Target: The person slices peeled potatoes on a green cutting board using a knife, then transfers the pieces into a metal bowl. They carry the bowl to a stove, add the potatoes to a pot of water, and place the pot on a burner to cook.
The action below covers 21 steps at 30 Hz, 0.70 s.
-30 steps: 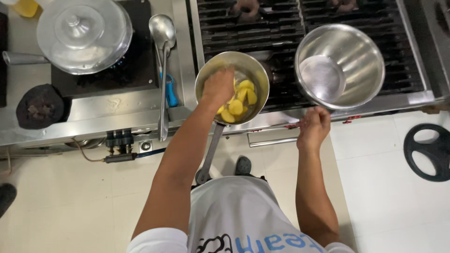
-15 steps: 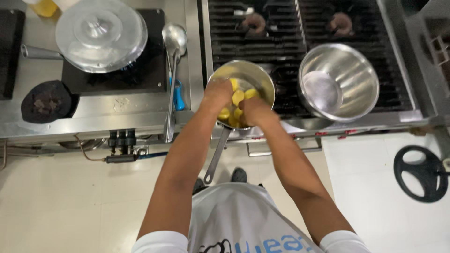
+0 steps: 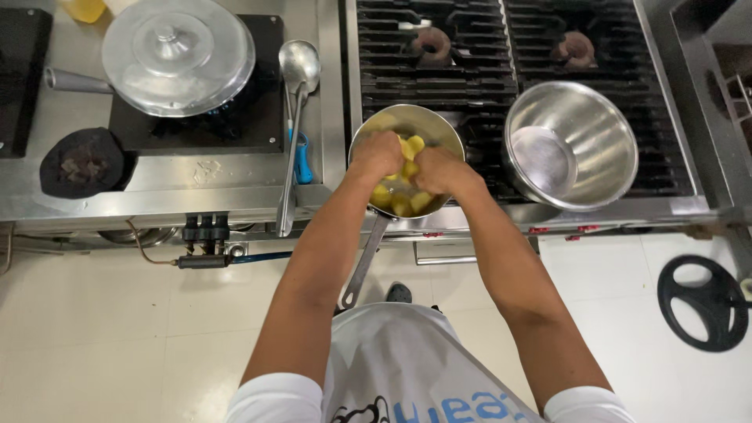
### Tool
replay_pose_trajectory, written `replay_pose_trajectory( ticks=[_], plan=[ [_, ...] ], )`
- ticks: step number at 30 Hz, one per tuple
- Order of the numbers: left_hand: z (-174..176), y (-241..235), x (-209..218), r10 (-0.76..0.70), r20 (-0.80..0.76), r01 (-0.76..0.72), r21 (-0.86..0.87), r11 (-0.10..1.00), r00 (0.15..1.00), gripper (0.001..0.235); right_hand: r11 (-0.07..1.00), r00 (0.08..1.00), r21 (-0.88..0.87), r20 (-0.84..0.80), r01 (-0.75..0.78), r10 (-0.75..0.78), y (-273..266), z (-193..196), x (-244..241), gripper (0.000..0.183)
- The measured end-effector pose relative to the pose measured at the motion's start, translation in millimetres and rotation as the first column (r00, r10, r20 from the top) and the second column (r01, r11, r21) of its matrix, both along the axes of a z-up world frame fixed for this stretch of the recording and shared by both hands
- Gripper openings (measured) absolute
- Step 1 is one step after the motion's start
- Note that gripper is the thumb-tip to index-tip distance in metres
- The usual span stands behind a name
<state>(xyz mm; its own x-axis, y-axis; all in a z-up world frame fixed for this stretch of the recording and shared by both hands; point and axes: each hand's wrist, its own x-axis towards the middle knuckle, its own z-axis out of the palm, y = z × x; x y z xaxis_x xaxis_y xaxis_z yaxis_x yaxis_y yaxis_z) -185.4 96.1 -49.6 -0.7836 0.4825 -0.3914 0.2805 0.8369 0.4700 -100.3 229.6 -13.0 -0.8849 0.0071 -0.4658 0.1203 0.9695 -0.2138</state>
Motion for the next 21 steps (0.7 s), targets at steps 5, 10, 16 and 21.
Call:
replay_pose_trajectory(
  ticks=[5,10,16,21],
  plan=[
    [-17,3,2,-0.2,-0.104,0.18,-0.176,0.968,0.974,0.035,0.991,0.996,0.118,-0.076,0.06,-0.052,1,-29,-4,0.036],
    [-70,19,-6,-0.052,-0.474,0.11,0.097,0.989,0.879,0.04,0.997,0.957,0.007,-0.279,0.08,-0.075,7,-62,-23,0.065],
    [-65,19,-11,-0.059,-0.139,0.06,0.005,0.998,0.988,0.034,0.99,0.99,0.114,-0.124,0.088,-0.074,5,-67,-25,0.048],
    [-29,2,-8,0.076,-0.131,-0.049,0.195,0.98,0.988,0.053,0.997,0.971,-0.017,-0.228,0.072,-0.074,20,-46,-31,0.052]
  ],
)
